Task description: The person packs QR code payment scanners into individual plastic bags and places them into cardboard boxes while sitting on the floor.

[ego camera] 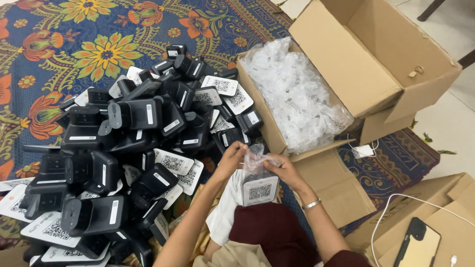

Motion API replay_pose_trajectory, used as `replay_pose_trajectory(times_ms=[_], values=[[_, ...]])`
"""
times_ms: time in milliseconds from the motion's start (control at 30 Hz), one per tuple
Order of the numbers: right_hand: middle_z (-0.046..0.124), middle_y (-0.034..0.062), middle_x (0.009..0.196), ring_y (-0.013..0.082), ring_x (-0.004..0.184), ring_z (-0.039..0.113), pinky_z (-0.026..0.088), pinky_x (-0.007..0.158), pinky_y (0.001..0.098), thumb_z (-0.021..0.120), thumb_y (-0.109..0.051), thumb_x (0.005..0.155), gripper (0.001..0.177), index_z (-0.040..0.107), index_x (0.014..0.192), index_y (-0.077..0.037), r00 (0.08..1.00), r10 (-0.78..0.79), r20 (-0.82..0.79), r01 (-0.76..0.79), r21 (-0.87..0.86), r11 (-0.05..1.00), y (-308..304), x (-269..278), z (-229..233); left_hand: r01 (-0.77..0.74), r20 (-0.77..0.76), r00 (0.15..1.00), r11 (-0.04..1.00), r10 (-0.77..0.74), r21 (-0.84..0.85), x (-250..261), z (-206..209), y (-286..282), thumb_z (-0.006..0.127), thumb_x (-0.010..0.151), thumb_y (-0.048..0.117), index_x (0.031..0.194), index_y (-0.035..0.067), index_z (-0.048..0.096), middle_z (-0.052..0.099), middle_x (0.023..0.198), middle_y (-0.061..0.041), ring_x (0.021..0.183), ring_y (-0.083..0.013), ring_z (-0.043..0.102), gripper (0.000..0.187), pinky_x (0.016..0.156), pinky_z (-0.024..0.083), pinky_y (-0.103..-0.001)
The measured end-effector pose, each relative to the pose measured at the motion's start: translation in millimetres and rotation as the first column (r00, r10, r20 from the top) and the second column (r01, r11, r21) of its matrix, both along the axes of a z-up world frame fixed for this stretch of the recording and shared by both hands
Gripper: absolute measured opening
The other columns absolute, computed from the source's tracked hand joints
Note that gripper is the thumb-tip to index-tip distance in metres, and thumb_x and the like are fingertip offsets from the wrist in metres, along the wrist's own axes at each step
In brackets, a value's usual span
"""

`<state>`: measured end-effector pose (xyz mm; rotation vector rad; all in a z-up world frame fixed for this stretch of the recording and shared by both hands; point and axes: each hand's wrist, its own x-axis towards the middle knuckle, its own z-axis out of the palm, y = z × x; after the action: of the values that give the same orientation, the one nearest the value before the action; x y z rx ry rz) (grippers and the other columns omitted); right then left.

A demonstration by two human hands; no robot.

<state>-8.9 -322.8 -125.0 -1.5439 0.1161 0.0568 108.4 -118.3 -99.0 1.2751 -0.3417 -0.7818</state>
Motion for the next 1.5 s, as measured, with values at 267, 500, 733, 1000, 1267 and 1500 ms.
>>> replay_pose_trajectory(times_ms=[267,500,733,1000,1267,1500], values=[[0.064,0.0018,0.125,0.0094,0.111,0.062,0.052,0.086,0.0272,0.079,-0.003,0.083,0.021,0.075,0.103,-0.006,0.894,0.094,0.438,0.072,-0.347,0.935,5,19,64,0.244,-0.21,0.95,0.969,-0.232,0.035,-7,-76,-38,0.061,0.098,0.009,0.115,0.004,0.066,0.073,0.1,-0.005,0.088,-0.012,0.07,0.019,0.078,0.058,-0.027],[0.073,0.0004,0.092,0.0067,0.086,0.066,0.054,0.079,0.0247,0.081,-0.01,0.088,0.016,0.071,0.099,-0.006,0.941,0.327,-0.092,-0.334,-0.085,0.939,3,38,33,-0.08,-0.106,0.989,0.979,0.101,0.185,9,-160,-37,0.06,0.104,0.017,0.117,0.004,0.07,0.065,0.089,-0.012,0.069,-0.0182,0.054,0.021,0.056,0.04,-0.029],[0.069,0.0002,0.091,0.0085,0.093,0.071,0.056,0.083,0.0231,0.074,-0.011,0.092,0.014,0.063,0.091,-0.003,0.861,0.493,-0.129,-0.469,0.176,0.865,-27,67,-73,-0.357,0.728,0.675,0.917,0.124,0.175,-56,63,5,0.06,0.101,0.031,0.11,0.002,0.064,0.071,0.1,-0.014,0.078,-0.0237,0.072,0.03,0.069,0.055,-0.034],[0.066,0.0016,0.088,0.0085,0.078,0.06,0.049,0.068,0.025,0.073,-0.025,0.096,0.025,0.067,0.1,-0.001,0.963,0.043,-0.268,-0.048,-0.013,0.999,16,44,-42,-0.297,0.927,0.324,0.91,-0.189,0.289,-86,34,6,0.078,0.081,0.035,0.118,0.0,0.062,0.07,0.101,-0.021,0.088,-0.0364,0.07,0.053,0.07,0.055,-0.045],[0.073,0.0112,0.121,0.0201,0.114,0.067,0.051,0.096,0.0311,0.063,-0.038,0.098,0.04,0.064,0.12,-0.005,0.906,-0.384,-0.179,0.392,0.013,0.92,46,-21,-31,-0.356,0.441,0.89,0.78,0.115,0.515,-48,-15,102,0.075,0.087,0.05,0.117,0.002,0.072,0.077,0.085,-0.013,0.08,-0.029,0.077,0.056,0.072,0.058,-0.038],[0.063,0.0157,0.134,0.0312,0.125,0.064,0.056,0.099,0.0505,0.057,-0.039,0.093,0.058,0.044,0.144,-0.015,0.939,0.011,-0.343,0.123,0.368,0.922,179,-15,53,-0.673,-0.425,0.654,0.738,0.626,0.052,-74,-2,190,0.07,0.09,0.034,0.127,0.001,0.064,0.074,0.115,-0.011,0.104,-0.0201,0.072,0.05,0.088,0.057,-0.033]])
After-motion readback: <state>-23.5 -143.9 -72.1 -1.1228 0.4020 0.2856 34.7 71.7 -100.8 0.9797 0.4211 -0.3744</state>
